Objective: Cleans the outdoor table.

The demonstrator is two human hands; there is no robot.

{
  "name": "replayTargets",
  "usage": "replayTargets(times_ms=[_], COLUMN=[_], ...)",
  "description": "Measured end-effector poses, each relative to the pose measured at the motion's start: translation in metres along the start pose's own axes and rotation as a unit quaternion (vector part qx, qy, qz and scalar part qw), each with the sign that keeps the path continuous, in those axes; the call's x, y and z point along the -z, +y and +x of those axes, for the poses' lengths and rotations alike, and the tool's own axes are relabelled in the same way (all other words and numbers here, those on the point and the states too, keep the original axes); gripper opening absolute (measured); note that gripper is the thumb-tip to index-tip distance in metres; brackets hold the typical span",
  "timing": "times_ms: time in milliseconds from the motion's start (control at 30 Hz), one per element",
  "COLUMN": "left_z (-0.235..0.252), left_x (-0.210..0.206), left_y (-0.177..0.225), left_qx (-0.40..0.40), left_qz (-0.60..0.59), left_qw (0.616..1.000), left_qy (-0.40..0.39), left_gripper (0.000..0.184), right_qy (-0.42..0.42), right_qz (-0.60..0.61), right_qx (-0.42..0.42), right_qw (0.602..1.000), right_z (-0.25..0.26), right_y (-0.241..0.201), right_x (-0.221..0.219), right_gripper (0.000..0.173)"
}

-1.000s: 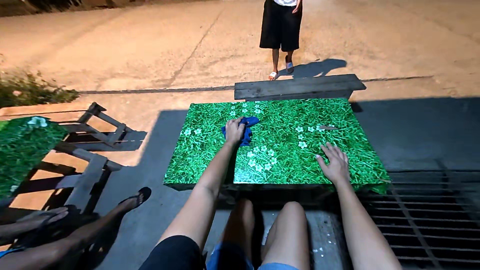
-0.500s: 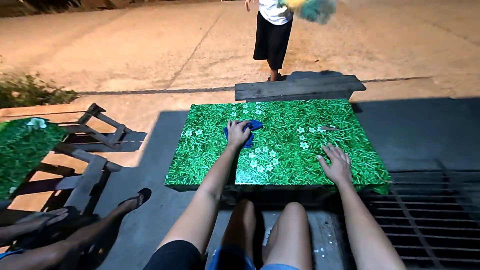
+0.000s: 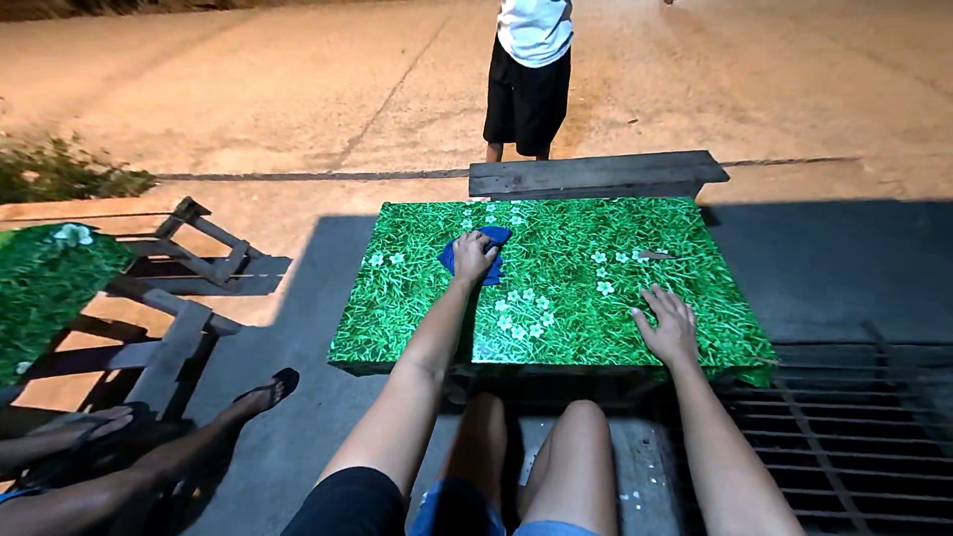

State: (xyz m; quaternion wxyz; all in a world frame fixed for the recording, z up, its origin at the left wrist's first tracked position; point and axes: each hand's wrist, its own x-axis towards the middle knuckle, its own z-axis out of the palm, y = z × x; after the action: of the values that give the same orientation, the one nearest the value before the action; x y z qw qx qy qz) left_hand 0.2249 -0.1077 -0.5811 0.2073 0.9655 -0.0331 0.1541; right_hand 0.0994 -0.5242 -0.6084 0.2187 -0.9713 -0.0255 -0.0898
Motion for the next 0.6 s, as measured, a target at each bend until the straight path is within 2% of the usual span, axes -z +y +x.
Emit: replayTargets(times_ms=[133, 267, 600], left_z=[0.012, 0.014, 0.006], left_x=[0.011, 0.011, 0.001], left_y=[-0.001, -0.003, -0.003], left_qx=[0.005, -0.003, -0.033], left_qz=[-0.028, -0.027, -0.027], left_qw=[0.999, 0.998, 0.999], left_qy=[-0.046, -0.051, 0.006], left_gripper=[0.033, 0.034, 0.027], right_qy=[-0.001, 0.001, -0.002], right_qz=[0.004, -0.001, -0.006], right_qx=[-0.003, -0.003, -0.001], right_qw=[1.000, 1.000, 1.000], right_z=[0.001, 0.001, 0.001], right_y=[0.001, 0.000, 0.000], right_x=[0.000, 0.000, 0.000], right_gripper=[0.054, 0.054, 0.053])
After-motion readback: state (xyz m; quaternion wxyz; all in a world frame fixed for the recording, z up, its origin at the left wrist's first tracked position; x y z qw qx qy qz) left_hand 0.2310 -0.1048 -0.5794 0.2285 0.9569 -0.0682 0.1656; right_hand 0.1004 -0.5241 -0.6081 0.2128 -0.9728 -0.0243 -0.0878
